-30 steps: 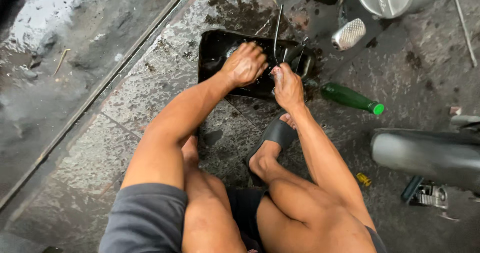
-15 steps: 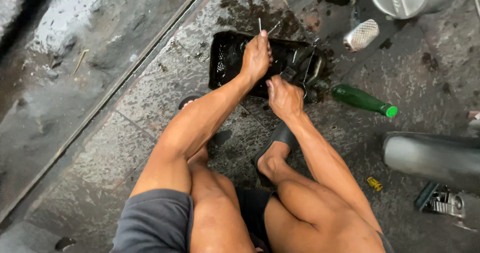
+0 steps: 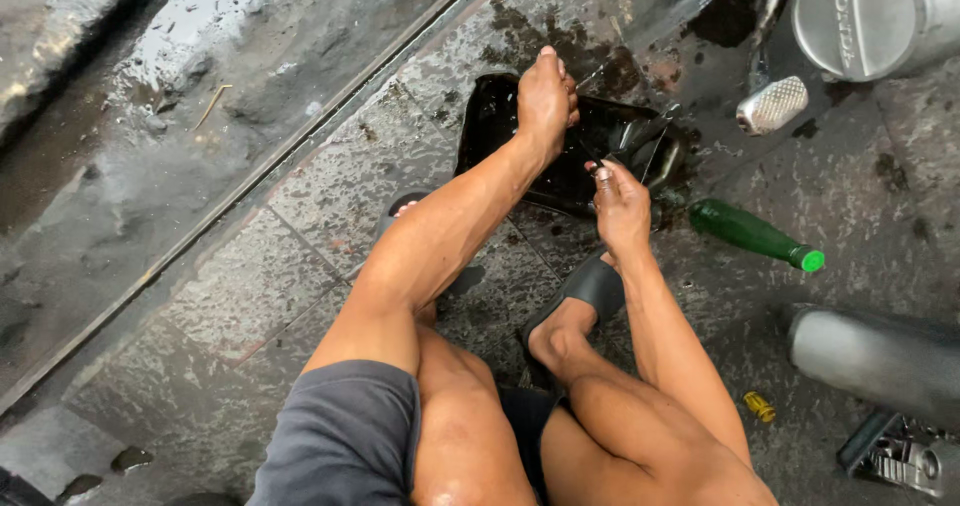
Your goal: The person sits on the ground and pours liquid from a green plastic bottle over a motorcycle engine cylinder head, rotating it to rinse different sides. They then scrub the part and other small components in a black tray of liquid, and finally scrub the inside of a plastic jug.
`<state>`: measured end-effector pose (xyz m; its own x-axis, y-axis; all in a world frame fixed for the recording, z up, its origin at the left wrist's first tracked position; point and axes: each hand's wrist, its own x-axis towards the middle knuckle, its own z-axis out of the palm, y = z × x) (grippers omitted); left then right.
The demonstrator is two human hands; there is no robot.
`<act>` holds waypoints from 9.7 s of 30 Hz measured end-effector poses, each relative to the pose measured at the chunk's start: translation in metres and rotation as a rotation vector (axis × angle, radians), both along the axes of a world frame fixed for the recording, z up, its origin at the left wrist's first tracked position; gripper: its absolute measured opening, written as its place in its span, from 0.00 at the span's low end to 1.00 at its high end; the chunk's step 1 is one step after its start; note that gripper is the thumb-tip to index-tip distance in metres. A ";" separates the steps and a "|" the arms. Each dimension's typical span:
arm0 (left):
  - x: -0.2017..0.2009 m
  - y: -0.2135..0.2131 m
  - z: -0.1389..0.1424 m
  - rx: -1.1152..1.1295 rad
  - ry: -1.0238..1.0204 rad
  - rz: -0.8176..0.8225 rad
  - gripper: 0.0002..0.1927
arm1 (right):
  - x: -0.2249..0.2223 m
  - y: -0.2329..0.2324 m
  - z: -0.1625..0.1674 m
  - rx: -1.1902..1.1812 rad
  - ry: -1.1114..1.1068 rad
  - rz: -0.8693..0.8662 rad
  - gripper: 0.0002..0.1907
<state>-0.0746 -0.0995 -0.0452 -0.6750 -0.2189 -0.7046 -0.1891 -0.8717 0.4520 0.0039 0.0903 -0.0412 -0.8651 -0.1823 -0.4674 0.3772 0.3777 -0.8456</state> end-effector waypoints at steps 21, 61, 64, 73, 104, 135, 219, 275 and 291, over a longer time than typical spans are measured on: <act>0.004 -0.006 -0.002 0.230 0.328 0.073 0.17 | -0.012 0.008 0.006 -0.245 -0.220 -0.187 0.25; 0.100 0.011 0.003 -0.962 0.243 -0.949 0.08 | 0.379 0.338 0.058 -0.184 -0.284 -1.737 0.15; 0.101 0.008 0.016 -1.089 0.220 -1.033 0.10 | 0.397 0.373 0.067 -0.252 -0.244 -1.959 0.15; 0.084 0.019 0.028 -1.649 0.312 -1.100 0.15 | 0.361 0.451 0.088 -0.131 -0.131 -1.831 0.19; 0.043 0.004 -0.026 -2.142 1.003 -1.233 0.28 | 0.014 0.052 0.042 0.218 0.551 0.174 0.07; 0.067 0.089 0.051 -0.212 -0.299 -0.248 0.38 | -0.044 -0.068 0.033 0.487 0.474 -0.084 0.14; 0.058 0.001 -0.005 -0.683 -0.197 -0.732 0.28 | -0.025 -0.019 -0.035 0.165 0.127 0.106 0.17; 0.049 0.013 -0.010 -1.714 0.209 -1.074 0.27 | -0.081 0.086 0.022 0.633 0.451 -0.026 0.14; 0.008 0.020 0.009 -1.580 0.414 -0.952 0.16 | -0.013 0.071 0.020 0.257 0.306 0.256 0.06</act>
